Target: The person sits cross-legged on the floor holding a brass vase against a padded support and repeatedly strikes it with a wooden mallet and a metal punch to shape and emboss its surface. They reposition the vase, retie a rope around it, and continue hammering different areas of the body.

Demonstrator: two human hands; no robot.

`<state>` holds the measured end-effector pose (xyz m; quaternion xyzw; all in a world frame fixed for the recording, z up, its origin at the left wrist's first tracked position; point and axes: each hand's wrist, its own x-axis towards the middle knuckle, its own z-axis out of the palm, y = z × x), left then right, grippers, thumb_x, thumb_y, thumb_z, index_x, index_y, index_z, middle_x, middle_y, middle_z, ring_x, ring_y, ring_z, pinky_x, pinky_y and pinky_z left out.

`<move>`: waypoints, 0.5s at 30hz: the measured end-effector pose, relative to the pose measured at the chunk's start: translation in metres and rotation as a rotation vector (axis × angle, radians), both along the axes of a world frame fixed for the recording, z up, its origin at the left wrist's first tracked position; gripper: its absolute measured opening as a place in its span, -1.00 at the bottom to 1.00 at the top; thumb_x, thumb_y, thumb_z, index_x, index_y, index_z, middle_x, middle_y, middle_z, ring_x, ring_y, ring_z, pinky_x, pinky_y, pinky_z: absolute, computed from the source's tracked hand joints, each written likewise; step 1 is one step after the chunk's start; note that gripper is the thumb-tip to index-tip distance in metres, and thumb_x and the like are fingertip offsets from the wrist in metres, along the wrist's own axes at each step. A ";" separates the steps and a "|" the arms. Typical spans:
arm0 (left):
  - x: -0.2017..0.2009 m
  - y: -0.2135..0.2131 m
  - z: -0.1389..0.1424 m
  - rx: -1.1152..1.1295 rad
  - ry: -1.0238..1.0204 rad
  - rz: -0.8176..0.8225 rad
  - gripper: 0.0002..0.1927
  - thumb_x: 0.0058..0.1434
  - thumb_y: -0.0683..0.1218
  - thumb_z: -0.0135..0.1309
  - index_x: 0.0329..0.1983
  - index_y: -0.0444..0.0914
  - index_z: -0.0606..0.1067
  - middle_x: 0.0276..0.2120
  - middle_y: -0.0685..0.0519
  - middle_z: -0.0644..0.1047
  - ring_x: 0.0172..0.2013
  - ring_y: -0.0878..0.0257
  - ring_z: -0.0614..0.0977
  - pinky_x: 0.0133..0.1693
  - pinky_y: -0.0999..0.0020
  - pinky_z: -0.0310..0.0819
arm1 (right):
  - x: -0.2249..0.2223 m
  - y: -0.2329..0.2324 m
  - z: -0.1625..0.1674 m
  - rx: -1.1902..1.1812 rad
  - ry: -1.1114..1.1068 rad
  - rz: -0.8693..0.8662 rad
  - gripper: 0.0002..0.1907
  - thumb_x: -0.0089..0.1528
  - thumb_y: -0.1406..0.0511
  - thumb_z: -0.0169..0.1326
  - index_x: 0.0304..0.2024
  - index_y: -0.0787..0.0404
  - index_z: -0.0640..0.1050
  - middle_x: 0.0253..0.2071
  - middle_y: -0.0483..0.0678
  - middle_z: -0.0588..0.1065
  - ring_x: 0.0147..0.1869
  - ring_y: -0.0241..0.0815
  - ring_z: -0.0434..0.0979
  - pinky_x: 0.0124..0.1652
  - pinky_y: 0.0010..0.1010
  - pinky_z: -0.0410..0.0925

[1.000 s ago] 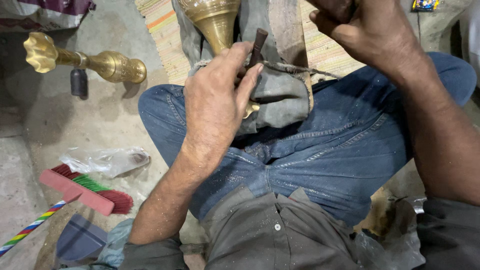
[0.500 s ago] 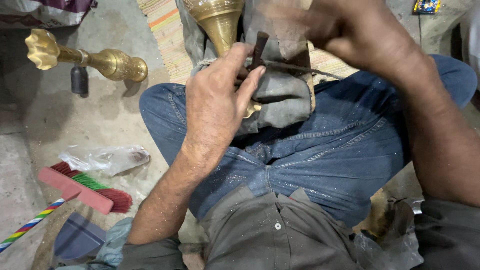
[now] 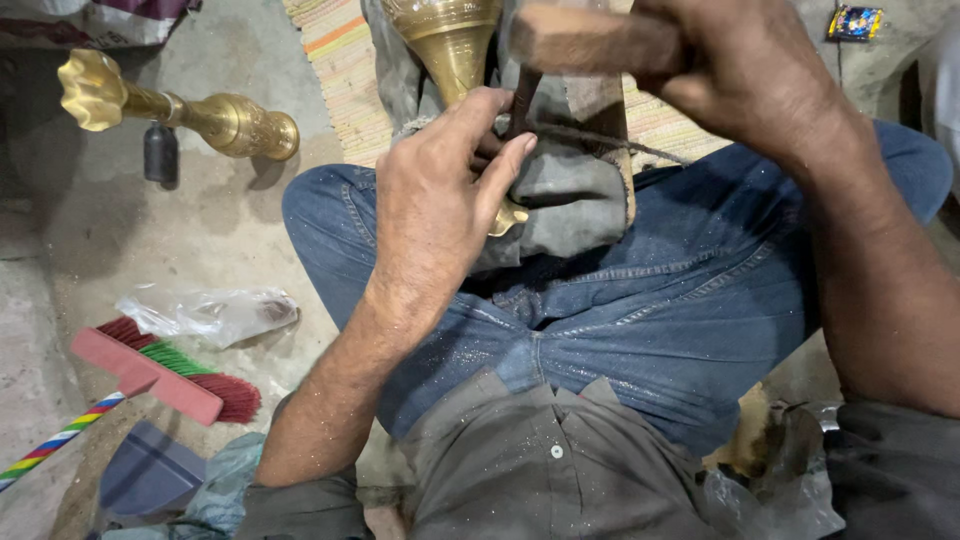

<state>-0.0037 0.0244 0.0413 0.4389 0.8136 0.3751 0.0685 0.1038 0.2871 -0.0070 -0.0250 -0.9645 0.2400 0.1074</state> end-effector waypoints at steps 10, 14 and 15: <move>-0.001 -0.005 0.002 0.042 -0.010 -0.013 -0.70 0.39 -0.10 0.25 0.12 -0.28 0.52 -0.27 -0.02 0.66 -0.32 0.23 0.75 -0.29 0.34 0.65 | 0.000 0.000 0.010 0.088 -0.005 0.005 -0.72 0.25 0.40 0.35 -0.06 0.35 0.55 -0.39 0.11 0.51 -0.34 0.03 0.57 -0.34 -0.15 0.41; -0.003 -0.003 0.002 0.020 -0.067 0.008 -0.69 0.35 -0.08 0.26 0.09 -0.27 0.54 -0.31 0.00 0.67 -0.35 0.24 0.75 -0.32 0.34 0.66 | -0.001 -0.003 0.012 -0.121 0.049 -0.076 -0.69 0.34 0.38 0.33 0.03 0.38 0.51 -0.27 0.12 0.53 -0.25 0.03 0.60 -0.30 -0.19 0.43; -0.003 -0.003 0.002 0.021 -0.068 0.007 -0.70 0.35 -0.07 0.26 0.08 -0.27 0.54 -0.31 0.00 0.67 -0.34 0.24 0.75 -0.31 0.34 0.66 | -0.002 -0.002 0.012 -0.038 0.022 -0.031 -0.67 0.27 0.38 0.35 0.00 0.37 0.53 -0.31 0.13 0.53 -0.28 0.04 0.60 -0.31 -0.16 0.43</move>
